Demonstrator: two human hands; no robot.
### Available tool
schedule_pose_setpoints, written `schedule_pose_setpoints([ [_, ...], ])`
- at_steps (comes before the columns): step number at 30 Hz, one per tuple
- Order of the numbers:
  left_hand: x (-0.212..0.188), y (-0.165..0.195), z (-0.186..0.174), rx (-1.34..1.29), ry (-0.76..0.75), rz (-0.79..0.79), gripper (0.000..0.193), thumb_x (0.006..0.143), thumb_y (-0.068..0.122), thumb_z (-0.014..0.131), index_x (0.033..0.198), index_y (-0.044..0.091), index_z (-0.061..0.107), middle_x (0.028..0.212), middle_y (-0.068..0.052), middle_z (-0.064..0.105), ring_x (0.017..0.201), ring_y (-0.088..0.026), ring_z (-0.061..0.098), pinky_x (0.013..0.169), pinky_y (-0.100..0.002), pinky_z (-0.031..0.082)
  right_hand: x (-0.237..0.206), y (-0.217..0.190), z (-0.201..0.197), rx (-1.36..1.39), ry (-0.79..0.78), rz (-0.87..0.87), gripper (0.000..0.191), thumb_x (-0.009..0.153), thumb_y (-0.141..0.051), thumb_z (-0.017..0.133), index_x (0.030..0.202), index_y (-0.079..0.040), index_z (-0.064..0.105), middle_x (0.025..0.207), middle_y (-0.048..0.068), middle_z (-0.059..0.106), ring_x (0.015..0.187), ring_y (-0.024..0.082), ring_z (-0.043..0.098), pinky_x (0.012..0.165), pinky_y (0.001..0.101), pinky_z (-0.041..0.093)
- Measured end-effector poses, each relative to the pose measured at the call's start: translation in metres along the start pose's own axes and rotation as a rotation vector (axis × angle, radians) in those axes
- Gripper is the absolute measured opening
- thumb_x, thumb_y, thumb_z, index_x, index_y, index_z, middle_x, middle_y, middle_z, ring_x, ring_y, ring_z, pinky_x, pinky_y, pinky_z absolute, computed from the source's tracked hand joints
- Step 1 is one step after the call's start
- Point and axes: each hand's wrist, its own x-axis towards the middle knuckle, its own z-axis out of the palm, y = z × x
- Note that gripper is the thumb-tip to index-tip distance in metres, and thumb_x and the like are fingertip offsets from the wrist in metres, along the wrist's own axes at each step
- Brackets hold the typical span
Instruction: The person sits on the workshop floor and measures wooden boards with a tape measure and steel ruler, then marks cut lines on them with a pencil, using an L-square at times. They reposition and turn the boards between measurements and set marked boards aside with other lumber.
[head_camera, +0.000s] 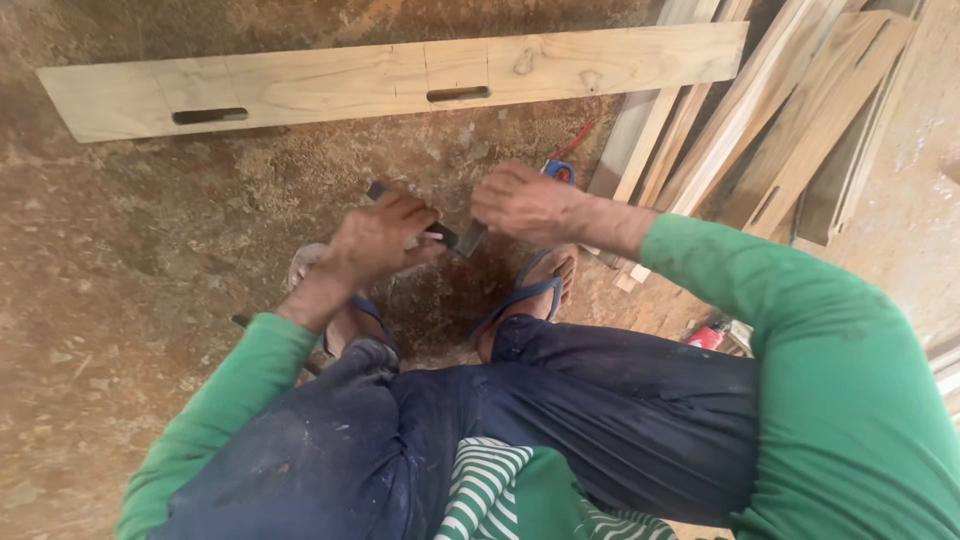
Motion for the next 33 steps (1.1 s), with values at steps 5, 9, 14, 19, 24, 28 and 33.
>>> schedule_pose_setpoints([
  [5,0.019,0.011,-0.032,-0.545,0.174,-0.467,0.027,0.108,0.029,0.056,0.107,0.009,0.074,0.084,-0.007,0.075,0.067,-0.016,0.068,0.06,-0.036,0.055,0.008,0.027,-0.024,0.16,0.358,0.233,0.014,0.108,-0.002,0.054,0.119,0.001,0.062,0.12,0.019,0.067,0.11,0.03,0.07,0.095,0.0443,0.057],
  [9,0.067,0.026,-0.027,-1.107,0.404,-0.612,0.024,0.11,0.018,0.051,0.112,0.002,0.069,0.086,-0.007,0.076,0.073,-0.014,0.07,0.066,-0.033,0.058,0.023,0.069,-0.025,0.209,0.562,0.433,0.018,0.117,-0.011,0.055,0.127,0.003,0.061,0.105,0.015,0.068,0.081,0.022,0.065,0.067,0.036,0.056],
  [14,0.096,0.021,-0.003,-1.223,0.442,-0.507,0.026,0.109,0.011,0.045,0.122,0.0,0.065,0.096,-0.009,0.077,0.082,-0.013,0.073,0.074,-0.03,0.061,0.026,0.125,-0.028,0.173,0.394,0.699,0.018,0.118,-0.021,0.052,0.127,-0.011,0.064,0.098,0.009,0.067,0.086,0.026,0.066,0.076,0.0444,0.054],
  [19,0.089,0.02,0.023,-1.16,0.343,-0.628,0.023,0.108,0.015,0.051,0.119,0.002,0.066,0.094,-0.011,0.078,0.079,-0.014,0.076,0.07,-0.029,0.066,0.025,0.138,-0.027,0.034,0.516,0.673,0.017,0.118,-0.022,0.052,0.121,-0.008,0.061,0.106,0.016,0.063,0.1,0.033,0.061,0.088,0.0508,0.049],
  [24,0.074,0.026,0.035,-0.95,0.183,-0.657,0.025,0.106,0.024,0.052,0.107,0.008,0.071,0.087,-0.004,0.078,0.067,-0.01,0.073,0.053,-0.027,0.058,0.032,0.115,-0.02,0.178,0.518,0.703,0.019,0.112,-0.019,0.051,0.12,-0.005,0.061,0.11,0.018,0.062,0.106,0.037,0.059,0.093,0.0528,0.047],
  [28,0.068,0.022,0.033,-0.626,0.066,-0.608,0.031,0.109,0.032,0.055,0.099,0.011,0.075,0.072,-0.005,0.072,0.053,-0.013,0.062,0.05,-0.031,0.048,0.037,0.107,-0.02,0.104,0.552,0.72,0.022,0.11,-0.018,0.051,0.124,-0.005,0.061,0.11,0.018,0.063,0.105,0.037,0.059,0.092,0.0528,0.046],
  [33,0.067,0.016,0.027,-0.553,0.184,-0.449,0.029,0.106,0.035,0.058,0.103,0.012,0.075,0.066,-0.002,0.067,0.048,-0.007,0.053,0.046,-0.029,0.043,0.039,0.106,-0.021,0.098,0.584,0.752,0.018,0.113,-0.02,0.057,0.119,-0.005,0.064,0.109,0.016,0.064,0.105,0.038,0.059,0.093,0.0523,0.046],
])
